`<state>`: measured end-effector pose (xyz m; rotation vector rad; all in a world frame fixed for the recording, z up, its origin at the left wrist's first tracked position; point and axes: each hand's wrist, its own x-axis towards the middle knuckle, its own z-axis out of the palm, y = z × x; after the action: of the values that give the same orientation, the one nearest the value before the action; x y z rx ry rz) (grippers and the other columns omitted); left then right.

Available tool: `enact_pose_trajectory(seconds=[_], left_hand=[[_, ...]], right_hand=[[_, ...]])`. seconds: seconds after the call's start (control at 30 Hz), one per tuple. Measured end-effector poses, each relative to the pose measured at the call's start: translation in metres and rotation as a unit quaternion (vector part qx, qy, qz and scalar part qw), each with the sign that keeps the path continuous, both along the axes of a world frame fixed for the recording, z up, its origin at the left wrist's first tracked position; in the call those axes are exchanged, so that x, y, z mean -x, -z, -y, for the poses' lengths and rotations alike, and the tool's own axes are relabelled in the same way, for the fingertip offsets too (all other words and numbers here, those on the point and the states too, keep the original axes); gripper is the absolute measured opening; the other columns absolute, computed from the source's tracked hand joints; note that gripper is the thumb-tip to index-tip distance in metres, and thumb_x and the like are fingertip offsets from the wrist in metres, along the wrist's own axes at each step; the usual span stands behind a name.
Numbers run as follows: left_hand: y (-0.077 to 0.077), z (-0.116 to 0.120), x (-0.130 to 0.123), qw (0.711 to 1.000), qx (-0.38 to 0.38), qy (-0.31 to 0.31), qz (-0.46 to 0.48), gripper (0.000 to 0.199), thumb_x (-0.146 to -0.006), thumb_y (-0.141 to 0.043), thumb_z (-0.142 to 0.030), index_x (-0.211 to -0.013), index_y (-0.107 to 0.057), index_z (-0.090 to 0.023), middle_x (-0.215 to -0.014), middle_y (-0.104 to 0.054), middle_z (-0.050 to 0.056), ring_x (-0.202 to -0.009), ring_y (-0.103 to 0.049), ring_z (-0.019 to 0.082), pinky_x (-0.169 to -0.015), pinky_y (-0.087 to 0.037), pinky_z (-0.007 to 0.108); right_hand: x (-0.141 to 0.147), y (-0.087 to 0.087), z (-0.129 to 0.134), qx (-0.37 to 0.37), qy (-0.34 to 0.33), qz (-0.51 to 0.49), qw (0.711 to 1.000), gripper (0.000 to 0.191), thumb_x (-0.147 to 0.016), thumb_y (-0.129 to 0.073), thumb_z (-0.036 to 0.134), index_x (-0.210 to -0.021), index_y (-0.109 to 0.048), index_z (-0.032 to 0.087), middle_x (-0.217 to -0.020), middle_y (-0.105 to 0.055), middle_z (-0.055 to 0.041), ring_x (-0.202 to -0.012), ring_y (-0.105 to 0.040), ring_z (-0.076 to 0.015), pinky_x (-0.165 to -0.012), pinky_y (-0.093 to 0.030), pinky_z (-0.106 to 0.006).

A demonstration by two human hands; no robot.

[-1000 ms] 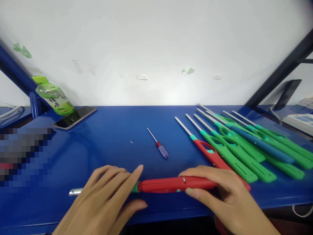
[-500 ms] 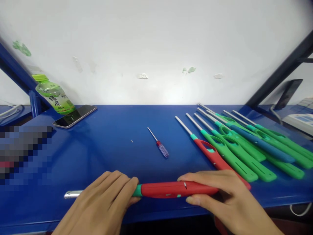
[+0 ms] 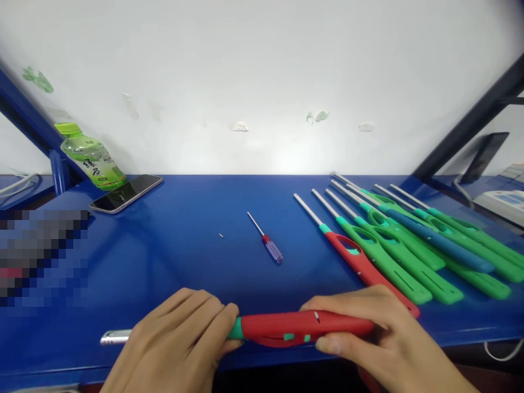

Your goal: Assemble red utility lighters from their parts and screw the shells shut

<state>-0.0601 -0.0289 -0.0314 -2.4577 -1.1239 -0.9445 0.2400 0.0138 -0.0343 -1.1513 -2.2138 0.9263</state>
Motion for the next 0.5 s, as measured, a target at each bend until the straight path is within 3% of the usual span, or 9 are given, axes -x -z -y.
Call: enact_pose_trajectory(seconds=[0.1, 0.17, 0.33, 0.5], left_hand=[[0.005, 0.002, -0.001, 1.0, -0.005, -0.014, 0.01, 0.026, -0.103, -0.048, 0.001, -0.111, -0.066, -0.018, -0.084, -0.075, 0.0, -0.073, -0.071, 0.019, -0.067, -0.045, 0.037], [0.009, 0.003, -0.001, 1.0, -0.005, -0.021, 0.002, 0.029, -0.101, -0.05, 0.002, -0.113, -0.068, -0.017, -0.088, -0.077, 0.001, -0.078, -0.072, 0.019, -0.078, -0.049, 0.039], [0.014, 0.003, 0.003, 0.999, 0.006, -0.013, -0.033, 0.031, -0.101, -0.049, 0.002, -0.118, -0.071, -0.013, -0.095, -0.078, 0.003, -0.082, -0.073, 0.02, -0.086, -0.05, 0.04], [0.019, 0.012, 0.014, 0.999, -0.008, -0.028, -0.035, 0.047, -0.099, -0.053, 0.005, -0.139, -0.068, -0.014, -0.112, -0.081, 0.005, -0.097, -0.075, 0.022, -0.097, -0.05, 0.042]], right_hand=[[0.005, -0.009, -0.004, 0.024, -0.025, -0.011, 0.999, 0.024, -0.1, -0.075, 0.05, -0.101, -0.089, 0.031, -0.082, -0.083, 0.0027, -0.071, -0.077, -0.0191, -0.071, -0.064, -0.025], [0.005, -0.011, -0.005, 0.023, -0.027, -0.014, 0.999, 0.024, -0.1, -0.076, 0.049, -0.099, -0.089, 0.029, -0.08, -0.082, 0.0018, -0.071, -0.076, -0.019, -0.068, -0.062, -0.024], [0.003, -0.002, -0.001, -0.002, 0.026, -0.002, 1.0, 0.024, -0.095, -0.08, 0.052, -0.108, -0.089, 0.034, -0.1, -0.087, -0.0003, -0.092, -0.082, -0.0258, -0.081, -0.066, -0.029], [0.004, 0.007, 0.001, -0.02, 0.058, -0.051, 0.997, 0.027, -0.101, -0.073, 0.057, -0.115, -0.086, 0.039, -0.112, -0.086, -0.0003, -0.105, -0.081, -0.0244, -0.094, -0.066, -0.031]])
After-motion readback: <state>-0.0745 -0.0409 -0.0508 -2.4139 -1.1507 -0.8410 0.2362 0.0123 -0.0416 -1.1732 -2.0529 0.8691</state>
